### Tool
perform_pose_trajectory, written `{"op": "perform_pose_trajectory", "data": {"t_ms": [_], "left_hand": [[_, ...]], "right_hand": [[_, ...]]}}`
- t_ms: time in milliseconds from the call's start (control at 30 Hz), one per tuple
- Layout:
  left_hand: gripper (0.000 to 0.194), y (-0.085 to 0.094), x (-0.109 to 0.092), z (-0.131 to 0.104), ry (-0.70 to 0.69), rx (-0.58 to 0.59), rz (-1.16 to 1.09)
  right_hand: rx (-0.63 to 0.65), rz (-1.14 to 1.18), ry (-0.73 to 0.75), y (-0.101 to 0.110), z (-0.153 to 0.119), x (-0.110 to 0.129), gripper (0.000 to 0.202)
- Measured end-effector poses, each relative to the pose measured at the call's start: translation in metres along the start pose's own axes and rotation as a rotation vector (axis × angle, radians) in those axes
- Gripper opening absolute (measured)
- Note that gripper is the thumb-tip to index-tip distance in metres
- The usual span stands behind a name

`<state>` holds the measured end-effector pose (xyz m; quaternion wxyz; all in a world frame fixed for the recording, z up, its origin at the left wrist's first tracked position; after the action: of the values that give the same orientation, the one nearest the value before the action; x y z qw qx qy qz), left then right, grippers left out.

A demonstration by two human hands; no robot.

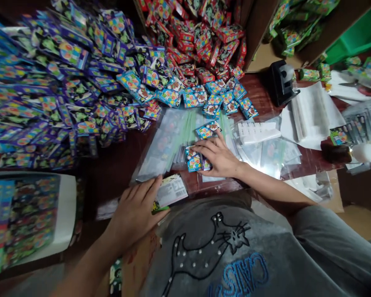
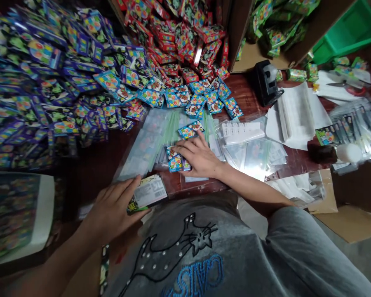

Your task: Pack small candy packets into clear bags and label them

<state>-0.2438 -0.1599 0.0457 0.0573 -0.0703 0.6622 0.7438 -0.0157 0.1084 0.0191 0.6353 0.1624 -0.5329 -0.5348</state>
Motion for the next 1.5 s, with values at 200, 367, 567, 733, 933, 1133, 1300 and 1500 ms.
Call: {"op": "perform_pose_trajectory", "data": {"t_ms": [200, 367, 567, 733, 933, 1133, 1300, 1500], "left_hand": [[0.087, 0.004, -0.008, 0.003, 0.08, -0.166, -0.083], [0.085, 0.007, -0.013, 0.014, 0.074, -0.247, -0.165], [0.086, 0.006, -0.007, 0.026, 0.018, -0.148, -0.246], [0.081, 0.008, -0.008, 0.043, 0.034, -0.15, -0.279], [0.079, -0.013, -0.003, 0.064, 0.123, -0.167, -0.188], [0.079, -0.031, 0.018, 0.074, 0.098, -0.081, -0.134], [0.076, -0.032, 0.022, 0.079, 0.038, -0.096, -0.152], [0.08, -0.027, 0.026, 0.077, 0.042, -0.054, -0.265]], "right_hand": [[0.074, 0.193, 0.108, 0.03, 0.0, 0.016, 0.073], [0.193, 0.196, 0.145, 0.033, 0.003, 0.014, 0.067], [0.279, 0.291, 0.194, 0.044, 0.01, 0.004, 0.069], [0.238, 0.234, 0.183, 0.048, 0.023, 0.0, 0.069], [0.225, 0.082, 0.16, 0.03, 0.033, -0.002, 0.094], [0.251, 0.009, 0.152, 0.041, 0.013, -0.023, 0.091], [0.211, 0.031, 0.139, 0.043, 0.006, -0.03, 0.071], [0.204, 0.146, 0.163, 0.048, 0.009, -0.032, 0.074]]}}
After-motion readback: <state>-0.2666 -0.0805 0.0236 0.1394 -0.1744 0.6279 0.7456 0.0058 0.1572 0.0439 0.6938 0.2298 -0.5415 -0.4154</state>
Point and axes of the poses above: each hand's wrist, its own z-axis towards the middle knuckle, its own y-axis out of the back of the hand, x = y × z, the point moved 1 cm from there along z, towards the middle knuckle, and after that the axes turned 12 degrees about -x, right-handed, at the moved point
